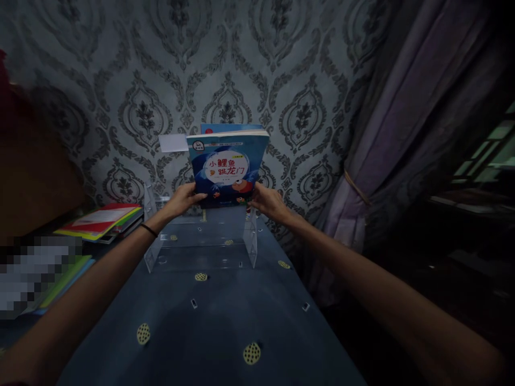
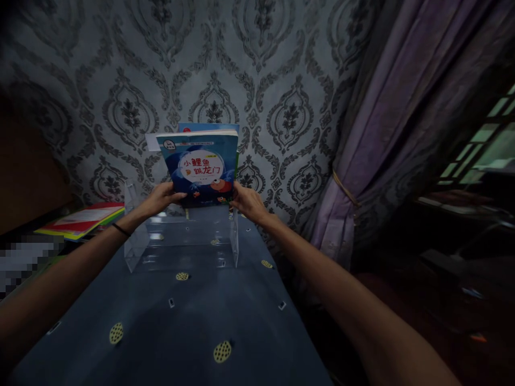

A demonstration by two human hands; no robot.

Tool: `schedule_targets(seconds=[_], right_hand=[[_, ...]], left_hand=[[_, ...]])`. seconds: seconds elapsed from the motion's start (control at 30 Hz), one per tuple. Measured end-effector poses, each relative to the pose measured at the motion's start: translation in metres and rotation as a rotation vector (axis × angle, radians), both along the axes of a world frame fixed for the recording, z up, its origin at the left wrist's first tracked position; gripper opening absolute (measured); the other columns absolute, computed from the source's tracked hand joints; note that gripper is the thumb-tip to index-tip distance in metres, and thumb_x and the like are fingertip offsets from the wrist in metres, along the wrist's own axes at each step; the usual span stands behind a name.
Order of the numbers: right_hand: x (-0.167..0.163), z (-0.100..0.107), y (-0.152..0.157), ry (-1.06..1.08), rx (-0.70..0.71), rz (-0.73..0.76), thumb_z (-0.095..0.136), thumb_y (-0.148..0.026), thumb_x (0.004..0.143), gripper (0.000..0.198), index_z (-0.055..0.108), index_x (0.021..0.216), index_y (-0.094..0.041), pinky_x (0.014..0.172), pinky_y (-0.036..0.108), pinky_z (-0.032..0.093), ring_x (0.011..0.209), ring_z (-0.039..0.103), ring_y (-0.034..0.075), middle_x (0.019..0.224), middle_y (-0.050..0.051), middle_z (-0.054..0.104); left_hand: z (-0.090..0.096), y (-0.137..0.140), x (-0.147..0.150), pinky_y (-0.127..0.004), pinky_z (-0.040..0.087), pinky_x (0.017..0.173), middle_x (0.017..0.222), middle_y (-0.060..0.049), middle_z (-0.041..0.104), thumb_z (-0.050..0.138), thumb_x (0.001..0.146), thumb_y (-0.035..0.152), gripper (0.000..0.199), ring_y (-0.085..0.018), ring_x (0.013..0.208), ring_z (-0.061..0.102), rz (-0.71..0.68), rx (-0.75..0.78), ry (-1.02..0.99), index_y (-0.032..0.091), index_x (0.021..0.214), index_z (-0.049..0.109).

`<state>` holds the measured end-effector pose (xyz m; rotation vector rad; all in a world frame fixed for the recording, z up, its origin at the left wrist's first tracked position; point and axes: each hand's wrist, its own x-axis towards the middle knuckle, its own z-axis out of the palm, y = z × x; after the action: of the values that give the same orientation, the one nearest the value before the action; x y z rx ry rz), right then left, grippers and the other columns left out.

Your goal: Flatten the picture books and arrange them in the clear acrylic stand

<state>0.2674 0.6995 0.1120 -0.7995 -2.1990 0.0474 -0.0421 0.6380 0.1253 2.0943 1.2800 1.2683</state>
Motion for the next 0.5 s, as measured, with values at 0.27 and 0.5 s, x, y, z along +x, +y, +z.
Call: schedule_targets(seconds=[0.27,0.5], right_hand=[[0.0022,-0.004,0.0022,0.023,-0.037,0.049,0.068,-0.021,0.076,0.023,0.058,0.096,-0.025,0.059,0.03,0.046,0.065,0.066,0.022,0.075,0.0,0.071],[0.0011,-0.0085,-0.0028,0.127,-0.062,0.053,0.067,-0.027,0.077,0.023,0.059,0.098,-0.024,0.059,0.031,0.05,0.062,0.064,0.019,0.074,-0.001,0.069]], left_hand=[[-0.0048,0.0053,-0.0006,-0.033,0.059,0.067,0.084,-0.004,0.069,0.065,0.077,0.046,0.034,-0.021,0.077,0.068,-0.03,-0.044,0.007,0.016,0.095,0.063],[-0.0059,0.0054,0.0028,-0.028,0.053,0.06,0.068,0.001,0.063,0.065,0.077,0.045,0.028,-0.018,0.065,0.063,0.061,-0.004,0.123,0.018,0.079,0.061]])
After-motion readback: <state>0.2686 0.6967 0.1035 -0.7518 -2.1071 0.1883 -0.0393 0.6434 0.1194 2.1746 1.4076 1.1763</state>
